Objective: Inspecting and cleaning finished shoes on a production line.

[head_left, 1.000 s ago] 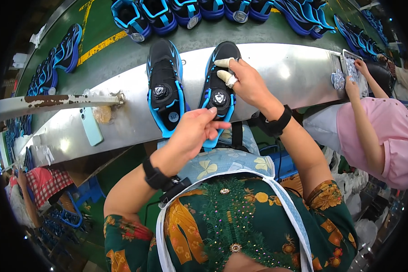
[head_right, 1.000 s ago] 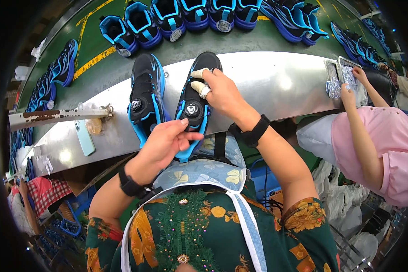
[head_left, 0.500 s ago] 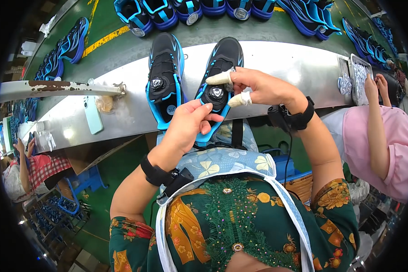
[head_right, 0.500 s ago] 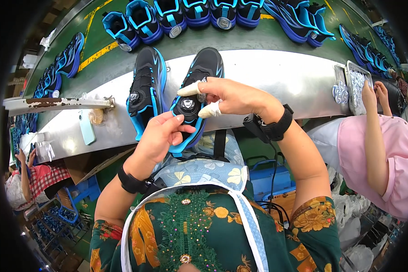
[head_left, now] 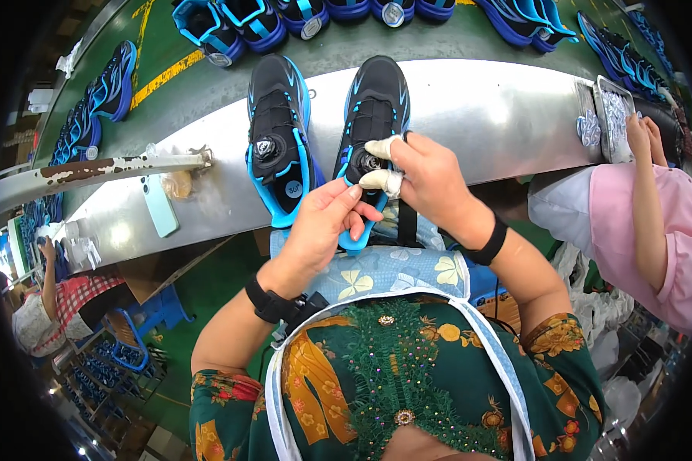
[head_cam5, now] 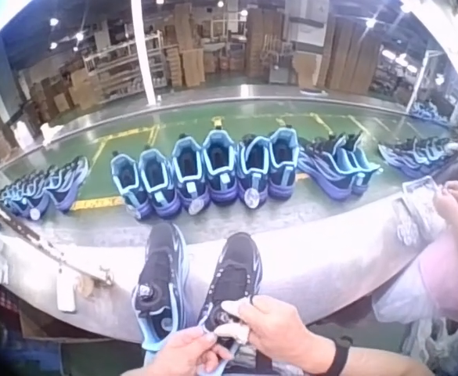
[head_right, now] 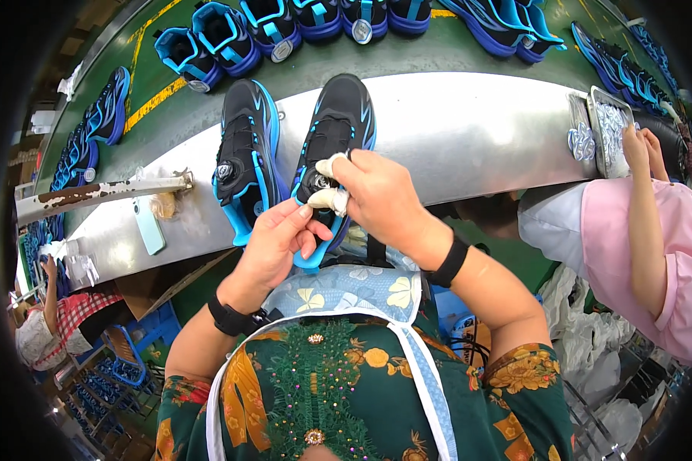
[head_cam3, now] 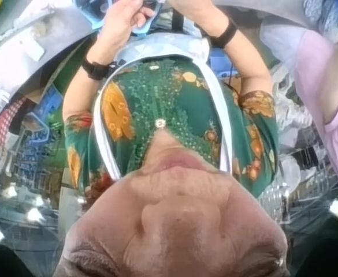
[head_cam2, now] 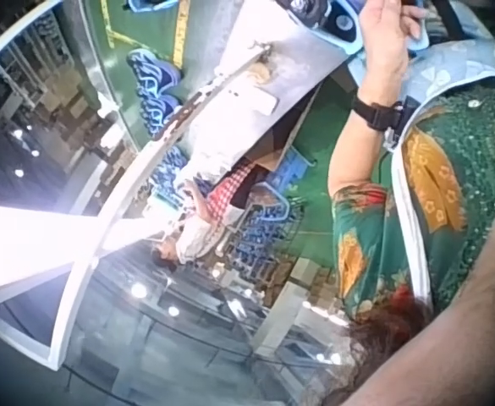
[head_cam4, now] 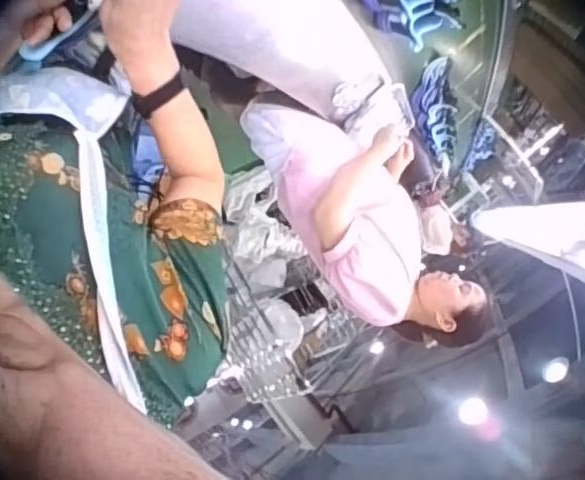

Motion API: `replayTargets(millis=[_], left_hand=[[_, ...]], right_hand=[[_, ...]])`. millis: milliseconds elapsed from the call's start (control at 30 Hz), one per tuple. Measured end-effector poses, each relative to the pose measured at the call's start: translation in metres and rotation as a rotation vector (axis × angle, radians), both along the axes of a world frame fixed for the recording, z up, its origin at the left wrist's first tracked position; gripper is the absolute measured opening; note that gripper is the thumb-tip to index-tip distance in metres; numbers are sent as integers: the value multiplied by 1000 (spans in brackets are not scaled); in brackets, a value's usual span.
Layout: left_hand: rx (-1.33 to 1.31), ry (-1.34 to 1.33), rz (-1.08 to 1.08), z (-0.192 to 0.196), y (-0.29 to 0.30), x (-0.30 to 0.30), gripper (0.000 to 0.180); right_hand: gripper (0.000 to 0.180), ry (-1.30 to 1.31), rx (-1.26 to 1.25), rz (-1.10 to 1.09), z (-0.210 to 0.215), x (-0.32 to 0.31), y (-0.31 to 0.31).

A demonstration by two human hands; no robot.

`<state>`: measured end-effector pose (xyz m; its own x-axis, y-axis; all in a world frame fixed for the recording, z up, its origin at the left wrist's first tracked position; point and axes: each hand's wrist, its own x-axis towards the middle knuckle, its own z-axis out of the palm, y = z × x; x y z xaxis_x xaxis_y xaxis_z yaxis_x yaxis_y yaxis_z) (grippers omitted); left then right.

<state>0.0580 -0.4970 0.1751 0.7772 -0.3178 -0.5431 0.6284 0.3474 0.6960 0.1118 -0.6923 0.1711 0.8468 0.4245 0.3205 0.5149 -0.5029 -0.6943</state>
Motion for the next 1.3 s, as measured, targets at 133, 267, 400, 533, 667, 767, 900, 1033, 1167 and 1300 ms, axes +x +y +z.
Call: replayTargets(millis=[133, 267, 400, 533, 667, 767, 900, 1033, 1167, 1300], left_hand=[[47, 52, -239, 5, 6, 13, 24], [43, 35, -137, 0, -8, 5, 26], [53, 36, -118, 7, -14, 7, 25], [-20, 7, -104, -2, -17, 0, 27], [28, 17, -75, 2, -29, -3, 30], [306, -188, -483, 46, -2, 4, 25], [969, -709, 184, 54, 44, 8, 24], [1141, -831, 217, 13, 32, 34, 32], [928, -935, 77, 14, 52, 35, 32], [861, -1074, -145, 13, 70, 46, 40]], right_hand=[[31, 380, 63, 253, 26, 24, -15], [30, -34, -12, -50, -1, -1, 1], [30, 9, 39, -91, -1, -3, -4], [31, 249, 152, 123, 10, 9, -15], [29, -105, -33, -142, 9, -12, -1], [31, 166, -58, 85, 29, 12, -18], [36, 302, -102, 155, 49, 63, -2], [48, 156, -246, 274, 21, 122, 50], [62, 244, -373, 463, 13, 141, 73], [62, 352, -409, 512, 22, 159, 89]])
